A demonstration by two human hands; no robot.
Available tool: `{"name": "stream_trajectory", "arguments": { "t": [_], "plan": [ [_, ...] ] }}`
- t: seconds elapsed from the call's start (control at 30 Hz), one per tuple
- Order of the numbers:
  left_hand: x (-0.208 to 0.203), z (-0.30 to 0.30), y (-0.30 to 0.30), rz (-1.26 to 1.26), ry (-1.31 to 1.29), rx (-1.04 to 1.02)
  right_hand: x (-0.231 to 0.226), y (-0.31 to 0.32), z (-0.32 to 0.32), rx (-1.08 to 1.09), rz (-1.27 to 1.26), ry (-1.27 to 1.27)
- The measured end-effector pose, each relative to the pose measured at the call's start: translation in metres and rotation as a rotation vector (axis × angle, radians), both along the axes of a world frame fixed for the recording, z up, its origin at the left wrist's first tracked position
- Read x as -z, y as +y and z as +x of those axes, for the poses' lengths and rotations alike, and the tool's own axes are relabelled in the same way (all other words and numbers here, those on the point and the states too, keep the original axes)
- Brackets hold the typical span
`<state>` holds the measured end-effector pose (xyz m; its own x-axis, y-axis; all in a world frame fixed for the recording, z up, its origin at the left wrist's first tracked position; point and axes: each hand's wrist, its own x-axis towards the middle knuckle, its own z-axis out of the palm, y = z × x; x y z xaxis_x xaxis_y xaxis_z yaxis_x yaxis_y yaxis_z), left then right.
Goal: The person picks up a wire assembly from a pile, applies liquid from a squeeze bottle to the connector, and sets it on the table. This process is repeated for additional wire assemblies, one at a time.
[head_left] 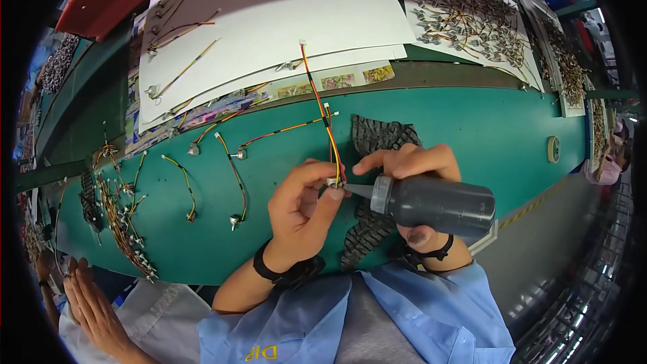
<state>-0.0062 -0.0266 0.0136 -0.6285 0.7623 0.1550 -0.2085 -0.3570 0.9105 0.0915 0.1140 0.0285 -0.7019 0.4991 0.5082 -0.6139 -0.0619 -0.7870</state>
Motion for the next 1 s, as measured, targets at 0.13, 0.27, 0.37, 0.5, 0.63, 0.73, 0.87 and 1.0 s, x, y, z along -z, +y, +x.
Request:
{"name": "stream_trajectory", "arguments": {
  "t": [0.13,0.27,0.37,0.5,0.63,0.73,0.87,1.0],
  "plan": [
    [0.007,0.004,-0.001,0.001,-0.012,-0.007,-0.002,-0.004,0.005,0.06,-0.011,-0.061],
    [0.009,0.001,-0.001,-0.006,0.042,0.01,0.004,0.005,0.005,0.051,0.105,-0.012],
    [0.009,0.0,-0.002,0.001,0.026,0.021,0.006,0.007,0.001,0.075,0.143,0.028],
    [0.009,0.0,-0.002,-0.022,0.013,0.019,0.008,0.011,-0.003,0.075,0.195,0.057],
    [0.01,0.0,-0.003,-0.023,0.02,0.022,0.009,0.01,-0.001,0.075,0.205,0.05],
    [0.008,0.0,-0.003,-0.028,0.015,0.017,0.009,0.011,-0.001,0.076,0.208,0.045],
    [0.009,0.0,-0.004,-0.044,0.028,0.017,0.009,0.011,-0.001,0.077,0.218,0.043],
    [0.009,0.0,-0.004,-0.045,0.037,0.012,0.009,0.01,0.0,0.078,0.212,0.038]
  ]
}}
